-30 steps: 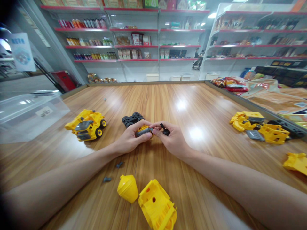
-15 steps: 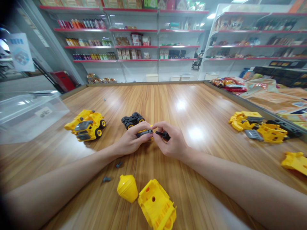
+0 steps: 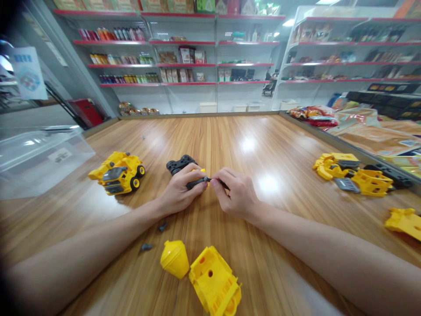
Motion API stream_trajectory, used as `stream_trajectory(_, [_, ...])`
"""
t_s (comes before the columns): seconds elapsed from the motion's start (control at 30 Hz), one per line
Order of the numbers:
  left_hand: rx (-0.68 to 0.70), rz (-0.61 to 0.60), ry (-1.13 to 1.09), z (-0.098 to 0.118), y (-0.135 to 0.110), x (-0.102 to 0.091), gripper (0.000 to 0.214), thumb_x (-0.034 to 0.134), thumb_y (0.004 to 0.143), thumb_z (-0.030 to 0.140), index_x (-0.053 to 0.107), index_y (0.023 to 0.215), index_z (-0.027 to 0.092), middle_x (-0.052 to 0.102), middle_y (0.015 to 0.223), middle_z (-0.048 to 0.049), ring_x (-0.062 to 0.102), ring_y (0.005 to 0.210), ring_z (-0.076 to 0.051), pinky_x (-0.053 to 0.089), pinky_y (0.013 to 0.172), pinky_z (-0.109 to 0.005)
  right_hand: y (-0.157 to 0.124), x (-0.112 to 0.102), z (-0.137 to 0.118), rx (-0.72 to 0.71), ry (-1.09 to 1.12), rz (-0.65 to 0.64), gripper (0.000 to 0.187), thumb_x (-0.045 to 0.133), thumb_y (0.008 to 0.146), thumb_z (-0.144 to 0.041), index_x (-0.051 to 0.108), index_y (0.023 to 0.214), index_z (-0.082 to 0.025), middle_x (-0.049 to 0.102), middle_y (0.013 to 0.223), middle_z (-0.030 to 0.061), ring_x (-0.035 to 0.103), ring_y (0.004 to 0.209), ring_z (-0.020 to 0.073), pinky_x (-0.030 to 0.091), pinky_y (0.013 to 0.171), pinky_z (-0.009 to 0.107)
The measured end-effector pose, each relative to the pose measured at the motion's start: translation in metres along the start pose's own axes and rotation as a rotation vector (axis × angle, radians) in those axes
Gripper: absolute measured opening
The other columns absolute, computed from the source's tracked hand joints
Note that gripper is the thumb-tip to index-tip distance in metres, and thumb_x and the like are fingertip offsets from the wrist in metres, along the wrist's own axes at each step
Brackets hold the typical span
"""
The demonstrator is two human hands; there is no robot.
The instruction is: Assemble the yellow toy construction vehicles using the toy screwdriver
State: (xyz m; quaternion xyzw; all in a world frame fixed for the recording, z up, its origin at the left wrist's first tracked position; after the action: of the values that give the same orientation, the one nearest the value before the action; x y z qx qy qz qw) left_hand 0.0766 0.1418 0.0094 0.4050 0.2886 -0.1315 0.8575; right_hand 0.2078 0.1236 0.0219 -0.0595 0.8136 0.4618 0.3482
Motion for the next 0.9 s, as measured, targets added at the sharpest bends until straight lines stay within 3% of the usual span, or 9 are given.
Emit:
stream_trajectory(0.3, [0.013,0.007,0.061,-0.003,-0.001,-0.002,0.014,0.054,0.092,0.024,0.065,0.097,0.019,0.055,0.096,-0.0053,0.056,0.090,-0.015,0.045,0.084,-0.029,0.002,0.000,0.006,0.050,0.087,-0.004,0.012,0.056,0.090,-0.019,0.062,0.080,-0.015,0.057,0.069,0.0011,0.050,0.062,0.0110,0.036,0.058,0.026])
stream_trajectory(0.47, [0.047,-0.087,0.166,-0.002,-0.004,0.004,0.019,0.055,0.090,0.031,0.067,0.100,0.020,0.055,0.104,-0.0073,0.057,0.094,-0.017,0.048,0.084,-0.029,0.001,0.008,0.014,0.086,0.182,-0.095,0.021,0.054,0.092,-0.021,0.065,0.074,-0.015,0.059,0.063,0.0003,0.051,0.057,0.0104,0.037,0.055,0.025])
stream_trajectory(0.53, [0.056,-0.114,0.213,-0.002,-0.004,0.006,0.020,0.055,0.090,0.032,0.067,0.102,0.021,0.055,0.105,-0.0075,0.057,0.094,-0.017,0.049,0.082,-0.029,0.000,0.009,0.013,0.066,0.157,-0.115,0.021,0.055,0.091,-0.021,0.065,0.073,-0.016,0.058,0.062,0.0004,0.052,0.056,0.0108,0.037,0.054,0.025])
stream_trajectory(0.63, [0.055,-0.123,0.262,-0.002,-0.004,0.007,0.020,0.054,0.091,0.031,0.068,0.102,0.021,0.055,0.103,-0.0074,0.058,0.092,-0.017,0.049,0.082,-0.029,-0.001,0.006,0.010,0.024,0.085,-0.093,0.007,0.059,0.086,-0.020,0.064,0.084,-0.017,0.063,0.071,0.0016,0.056,0.062,0.0123,0.042,0.059,0.026])
stream_trajectory(0.73, [0.050,-0.122,0.297,-0.004,-0.005,0.007,0.021,0.053,0.091,0.031,0.067,0.103,0.021,0.056,0.104,-0.0077,0.059,0.092,-0.017,0.049,0.081,-0.029,-0.002,0.004,0.006,-0.017,0.031,-0.085,0.012,0.063,0.082,-0.018,0.062,0.094,-0.017,0.065,0.080,0.0025,0.061,0.070,0.0135,0.046,0.065,0.025])
stream_trajectory(0.9, [0.043,-0.136,0.337,-0.007,-0.006,0.010,0.023,0.054,0.090,0.033,0.066,0.106,0.022,0.056,0.107,-0.0075,0.059,0.092,-0.017,0.050,0.080,-0.028,-0.003,0.010,0.005,-0.105,-0.053,-0.133,0.005,0.059,0.085,-0.017,0.061,0.089,-0.016,0.065,0.077,0.0025,0.060,0.066,0.0132,0.043,0.061,0.025])
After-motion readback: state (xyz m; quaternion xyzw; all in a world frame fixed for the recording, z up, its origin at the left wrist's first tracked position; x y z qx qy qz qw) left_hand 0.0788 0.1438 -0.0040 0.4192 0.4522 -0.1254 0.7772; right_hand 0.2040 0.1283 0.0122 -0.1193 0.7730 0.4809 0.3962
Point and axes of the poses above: each hand's wrist, its own y-axis towards the middle knuckle, its own x-axis out of the palm, z = x × y, the point moved 8 cm from there along y, towards the middle knuckle
